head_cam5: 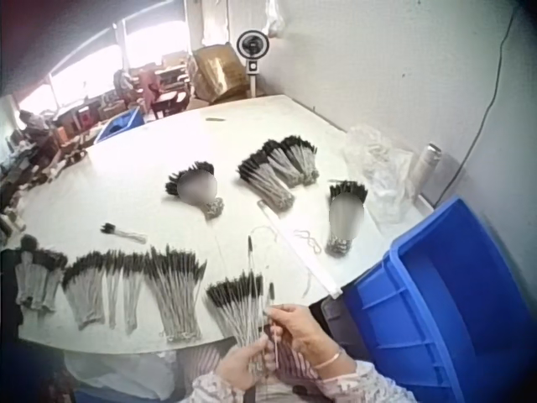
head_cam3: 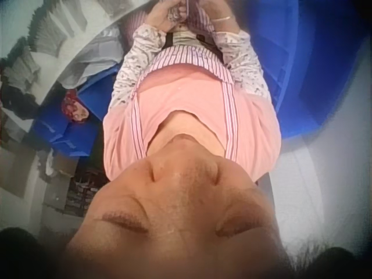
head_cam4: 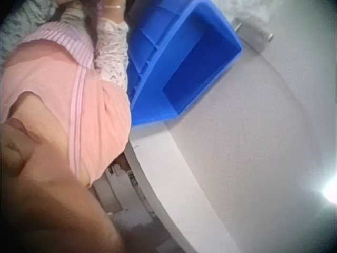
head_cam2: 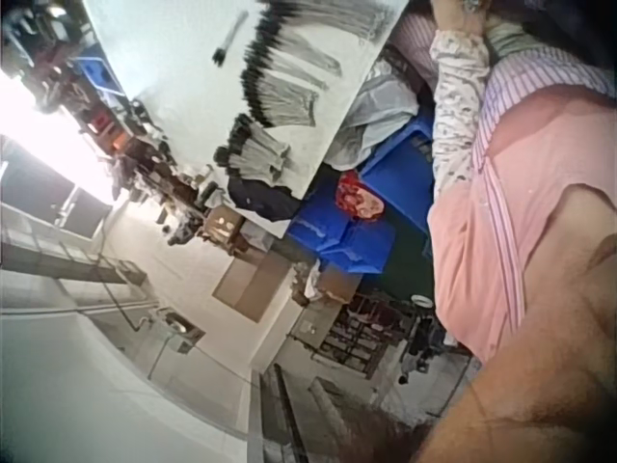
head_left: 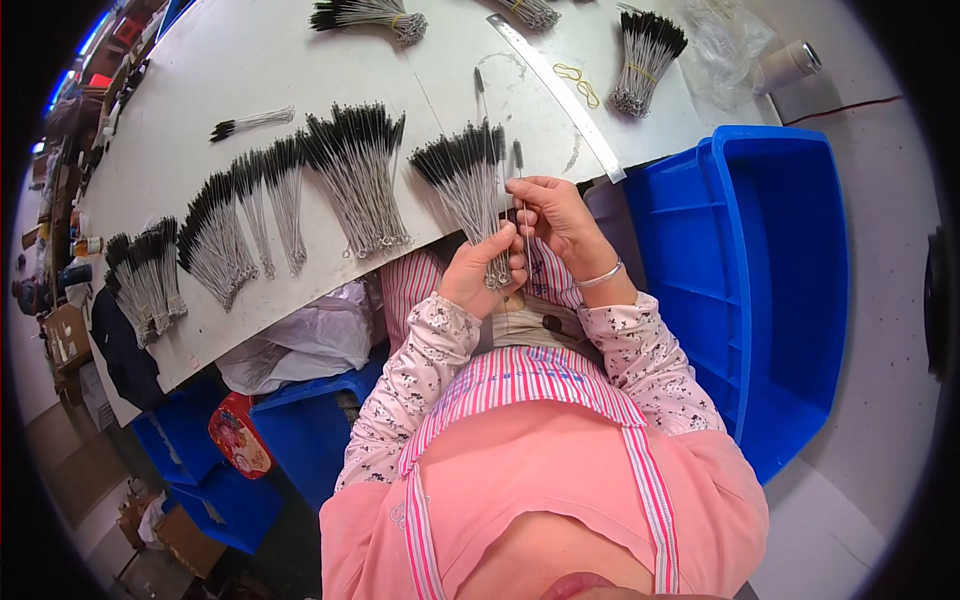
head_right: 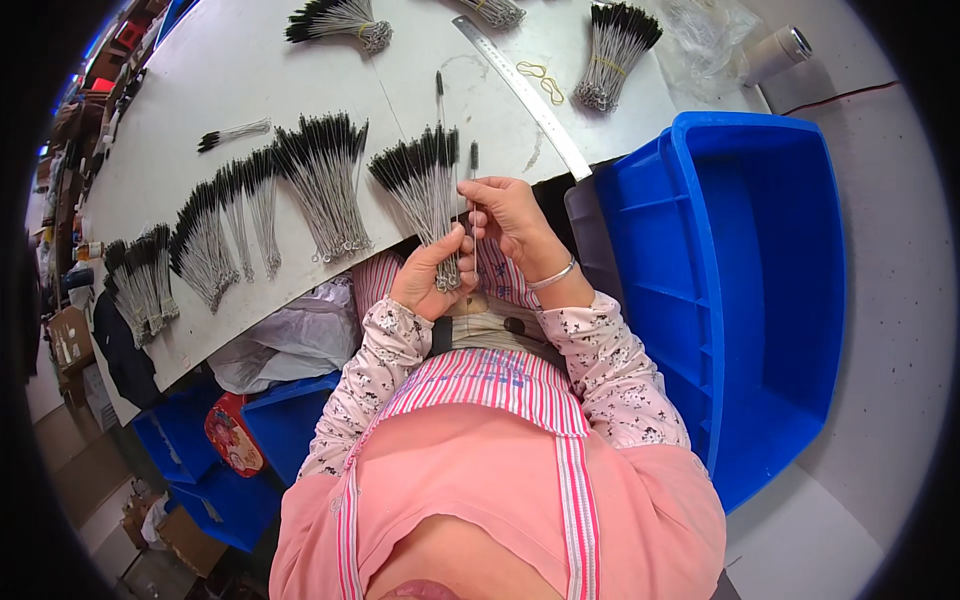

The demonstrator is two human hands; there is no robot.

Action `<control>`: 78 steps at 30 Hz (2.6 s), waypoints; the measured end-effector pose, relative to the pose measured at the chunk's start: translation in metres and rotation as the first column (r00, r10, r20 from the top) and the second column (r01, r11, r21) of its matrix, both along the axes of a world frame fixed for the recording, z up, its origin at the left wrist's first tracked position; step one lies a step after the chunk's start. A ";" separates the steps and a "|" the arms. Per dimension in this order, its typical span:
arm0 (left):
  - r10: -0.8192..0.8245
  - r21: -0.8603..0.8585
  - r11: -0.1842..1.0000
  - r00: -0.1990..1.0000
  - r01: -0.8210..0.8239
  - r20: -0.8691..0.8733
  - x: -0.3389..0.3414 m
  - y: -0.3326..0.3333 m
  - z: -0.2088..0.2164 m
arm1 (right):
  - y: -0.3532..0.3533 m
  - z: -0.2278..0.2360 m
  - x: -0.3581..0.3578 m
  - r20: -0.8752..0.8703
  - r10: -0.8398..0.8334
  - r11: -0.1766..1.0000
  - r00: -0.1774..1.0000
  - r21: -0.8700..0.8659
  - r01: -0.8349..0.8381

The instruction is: The person sorts bundles of thin wire brushes with black bristles on a white table. They pick up bundles, separate individual brushes, and arrange them into neat piles. The person handles the brushes by hand, organizing them into groups of similar size.

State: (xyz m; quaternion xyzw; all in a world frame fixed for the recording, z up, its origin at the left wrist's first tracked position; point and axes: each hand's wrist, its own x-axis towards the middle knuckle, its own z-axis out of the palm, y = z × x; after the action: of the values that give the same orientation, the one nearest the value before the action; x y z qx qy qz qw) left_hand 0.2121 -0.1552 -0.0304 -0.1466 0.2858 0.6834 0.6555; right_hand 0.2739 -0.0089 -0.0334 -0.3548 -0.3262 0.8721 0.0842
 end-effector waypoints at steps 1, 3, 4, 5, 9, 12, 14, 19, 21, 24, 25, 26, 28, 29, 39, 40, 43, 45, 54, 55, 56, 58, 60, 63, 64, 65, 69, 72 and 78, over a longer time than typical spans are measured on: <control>0.006 -0.013 1.000 1.000 -0.006 0.006 0.000 0.003 0.004 | 0.001 0.000 0.000 0.011 -0.016 1.000 1.000 0.014 0.016; -0.009 -0.019 1.000 1.000 0.008 -0.029 0.001 0.006 0.010 | 0.002 0.002 -0.001 0.032 -0.046 0.998 0.998 0.041 0.044; -0.015 -0.024 1.000 0.999 0.014 -0.047 0.001 0.007 0.012 | 0.002 0.003 -0.002 0.029 -0.022 0.999 0.999 0.048 0.021; -0.022 -0.045 0.999 0.997 0.019 -0.070 0.002 0.008 0.012 | 0.002 0.006 -0.002 0.026 0.001 0.999 1.000 0.054 -0.003; -0.040 -0.058 0.998 0.993 0.033 -0.111 0.002 0.012 0.010 | 0.005 0.005 0.000 0.051 0.034 0.996 0.998 0.078 -0.038; -0.041 -0.065 0.997 0.991 0.033 -0.125 0.002 0.012 0.009 | 0.007 0.001 0.000 0.043 -0.004 0.998 0.999 0.059 0.002; -0.046 -0.109 0.994 0.987 0.030 -0.153 0.004 0.012 0.011 | 0.012 -0.002 0.000 0.039 -0.001 0.998 0.999 0.065 -0.002; -0.075 -0.224 0.974 0.977 0.029 -0.201 0.007 0.011 0.010 | 0.024 -0.004 -0.007 0.151 -0.003 0.940 0.989 0.339 -0.049; -0.072 -0.244 0.970 0.968 0.011 -0.242 0.009 0.010 0.010 | 0.035 -0.011 -0.010 0.221 0.016 0.838 0.975 0.529 -0.133; -0.086 -0.239 0.971 0.961 0.021 -0.262 0.009 0.009 0.004 | 0.053 -0.009 -0.020 0.397 -0.082 0.504 0.914 0.808 -0.306; -0.090 -0.224 0.974 0.964 0.032 -0.251 0.008 0.008 0.002 | 0.059 -0.007 -0.024 0.451 -0.125 0.341 0.884 0.856 -0.388; -0.094 -0.209 0.977 0.966 0.043 -0.241 0.007 0.008 0.001 | 0.064 -0.009 -0.027 0.459 -0.158 0.243 0.874 0.876 -0.416; -0.051 -0.172 0.985 0.985 0.022 -0.164 0.005 0.007 0.005 | 0.076 -0.010 -0.033 0.461 -0.228 0.040 0.858 0.885 -0.465; -0.030 -0.154 0.988 0.992 0.011 -0.125 0.005 0.007 0.006 | 0.082 -0.009 -0.035 0.491 -0.238 0.004 0.838 0.863 -0.505; 0.030 -0.081 0.996 0.994 -0.039 -0.108 0.005 0.002 0.005 | 0.077 0.001 -0.079 0.469 -0.152 0.089 0.870 0.883 -0.461; 0.032 -0.073 0.997 0.993 -0.040 -0.114 0.005 0.001 0.002 | 0.075 0.000 -0.085 0.520 -0.077 0.148 0.851 0.850 -0.506; 0.012 -0.088 0.996 0.983 -0.028 -0.184 0.006 0.000 0.001 | 0.078 -0.012 -0.098 0.532 -0.017 0.145 0.846 0.839 -0.525; -0.006 -0.111 0.994 0.972 -0.021 -0.233 0.007 -0.001 0.003 | 0.086 -0.024 -0.106 0.471 -0.023 0.218 0.882 0.863 -0.455; 0.006 -0.110 0.994 0.984 -0.026 -0.181 0.005 -0.005 -0.005 | 0.057 0.043 -0.031 0.022 -0.174 0.778 0.984 0.616 0.123; 0.031 -0.108 0.993 0.994 -0.042 -0.106 0.004 -0.005 -0.003 | 0.042 0.035 -0.019 0.063 -0.140 0.828 0.988 0.554 0.082; 0.051 -0.107 0.993 0.998 -0.054 -0.030 0.002 -0.003 0.002 | 0.028 0.024 -0.007 0.103 -0.108 0.873 0.989 0.487 0.044; 0.061 -0.092 0.994 0.998 -0.059 0.019 0.002 -0.004 0.000 | 0.004 0.006 0.008 0.105 -0.117 0.908 0.987 0.414 0.064; 0.034 -0.056 0.998 0.998 -0.036 -0.043 0.002 -0.005 -0.009 | -0.010 -0.001 0.015 0.129 -0.101 0.942 0.986 0.330 0.053; 0.014 -0.086 0.996 0.998 -0.019 -0.061 0.003 -0.005 -0.013 | -0.031 0.003 0.007 0.152 -0.132 0.959 0.979 0.271 0.087; 0.005 -0.090 0.996 0.998 -0.011 -0.064 0.003 -0.006 -0.015 | -0.036 0.008 0.003 0.160 -0.163 0.961 0.973 0.250 0.120; 0.012 -0.092 0.996 0.996 -0.020 -0.083 0.004 -0.006 -0.016 | -0.035 0.010 0.002 0.152 -0.114 0.965 0.982 0.250 0.074; 0.023 -0.096 0.995 0.988 -0.038 -0.152 0.007 -0.006 -0.013 | -0.039 -0.003 -0.002 0.169 -0.128 0.945 0.977 0.320 0.068; 0.048 -0.093 0.994 0.986 -0.064 -0.159 0.009 -0.006 -0.014 | -0.035 -0.008 -0.002 0.178 -0.128 0.954 0.976 0.293 0.071; 0.102 -0.126 0.984 0.981 -0.124 -0.167 0.010 0.000 -0.003 | -0.029 -0.006 -0.001 0.136 -0.123 0.967 0.983 0.238 0.088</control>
State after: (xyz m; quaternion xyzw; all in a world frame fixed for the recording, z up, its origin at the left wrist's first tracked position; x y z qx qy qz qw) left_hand 0.2224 -0.1552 -0.0330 -0.1517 0.3747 0.7081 0.5790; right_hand 0.2732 -0.0376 -0.0397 -0.4237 -0.4116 0.7934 0.1466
